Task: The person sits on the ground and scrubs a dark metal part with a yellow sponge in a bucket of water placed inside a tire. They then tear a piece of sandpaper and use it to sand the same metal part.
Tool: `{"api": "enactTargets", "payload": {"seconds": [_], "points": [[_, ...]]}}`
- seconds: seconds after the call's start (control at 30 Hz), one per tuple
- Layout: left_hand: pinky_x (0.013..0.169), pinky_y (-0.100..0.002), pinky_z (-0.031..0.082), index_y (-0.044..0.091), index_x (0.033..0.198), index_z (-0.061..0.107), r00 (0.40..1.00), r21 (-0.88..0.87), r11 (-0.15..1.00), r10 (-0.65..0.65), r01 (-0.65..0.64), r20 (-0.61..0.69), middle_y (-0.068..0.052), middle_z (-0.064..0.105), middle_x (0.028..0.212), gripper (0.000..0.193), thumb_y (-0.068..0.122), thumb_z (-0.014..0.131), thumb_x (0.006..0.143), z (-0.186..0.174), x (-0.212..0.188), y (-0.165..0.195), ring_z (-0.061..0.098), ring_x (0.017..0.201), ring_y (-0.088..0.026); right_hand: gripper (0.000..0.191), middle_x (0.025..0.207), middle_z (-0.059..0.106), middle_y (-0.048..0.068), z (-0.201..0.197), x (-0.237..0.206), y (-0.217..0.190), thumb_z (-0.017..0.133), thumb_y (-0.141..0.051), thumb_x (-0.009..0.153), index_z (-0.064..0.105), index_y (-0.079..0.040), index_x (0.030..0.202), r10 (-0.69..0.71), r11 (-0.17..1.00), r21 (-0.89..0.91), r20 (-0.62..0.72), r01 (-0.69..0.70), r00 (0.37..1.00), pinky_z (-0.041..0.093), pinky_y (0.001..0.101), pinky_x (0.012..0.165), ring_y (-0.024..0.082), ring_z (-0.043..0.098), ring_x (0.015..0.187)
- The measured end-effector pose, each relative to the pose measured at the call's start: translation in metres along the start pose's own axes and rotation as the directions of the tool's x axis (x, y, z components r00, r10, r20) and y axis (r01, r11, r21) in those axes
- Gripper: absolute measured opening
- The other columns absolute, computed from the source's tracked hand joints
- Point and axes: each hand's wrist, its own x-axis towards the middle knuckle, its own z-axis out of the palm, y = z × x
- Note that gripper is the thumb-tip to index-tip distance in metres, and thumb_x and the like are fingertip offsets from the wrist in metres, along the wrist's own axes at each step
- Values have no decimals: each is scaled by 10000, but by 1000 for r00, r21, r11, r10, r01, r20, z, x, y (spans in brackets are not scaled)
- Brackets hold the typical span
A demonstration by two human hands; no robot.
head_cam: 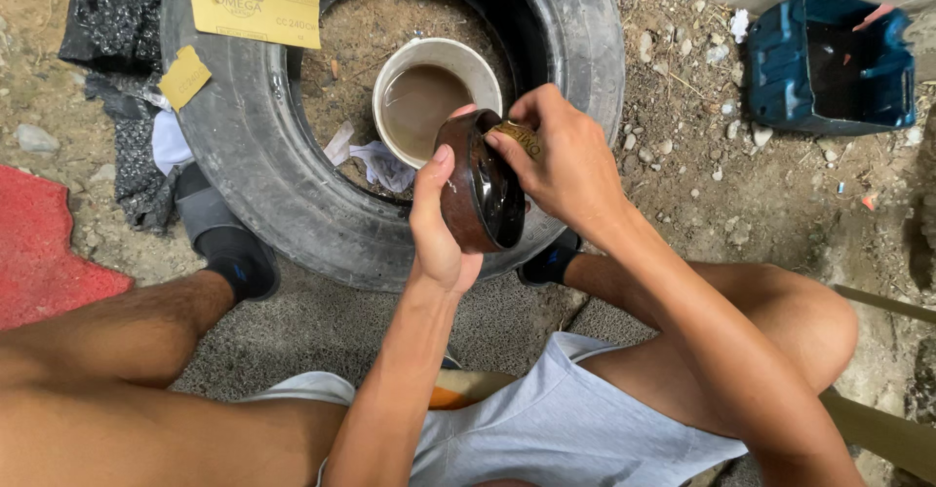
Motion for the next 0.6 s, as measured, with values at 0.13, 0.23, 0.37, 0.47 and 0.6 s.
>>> {"api": "enactTargets", "payload": {"seconds": [0.13,0.23,0.37,0.47,0.6], "points": [[1064,-373,480,13,1547,435,999,6,999,45,-45,11,-137,591,1344,620,380,466,1048,-1,-2,6,585,1230,-219,253,775,716,186,3,-4,1,752,-224,919,680,-10,1033,212,966,102,205,-237,955,545,401,617,298,743,662],[1116,-379,453,25,1548,424,999,8,999,51,-51,5,-126,575,1385,623,377,462,1036,1,-3,6,565,1285,-218,232,883,725,217,8,-7,5,750,-165,952,690,33,1059,-166,982,84,-26,168,986,567,414,666,346,744,792],[1153,-395,431,31,1552,421,999,-14,999,52,-52,-9,-121,560,1419,627,378,457,1030,4,-3,3,540,1334,-230,230,838,701,233,13,-7,11,739,-185,991,662,31,987,-177,984,-16,-29,176,984,533,451,611,404,704,729],[1156,-400,432,31,1551,425,998,-10,998,56,-56,-9,-129,562,1414,631,389,462,1032,3,-3,4,543,1332,-237,298,796,689,236,15,-4,12,749,-225,1001,621,34,928,-141,984,-107,-3,140,990,514,469,566,424,686,685],[1131,-400,449,29,1544,433,997,-22,997,75,-75,-5,-129,572,1390,628,395,462,1034,0,-2,8,558,1296,-238,342,797,692,240,14,-8,5,764,-248,997,600,41,918,-136,978,-161,-18,131,991,502,478,563,439,676,699]]}}
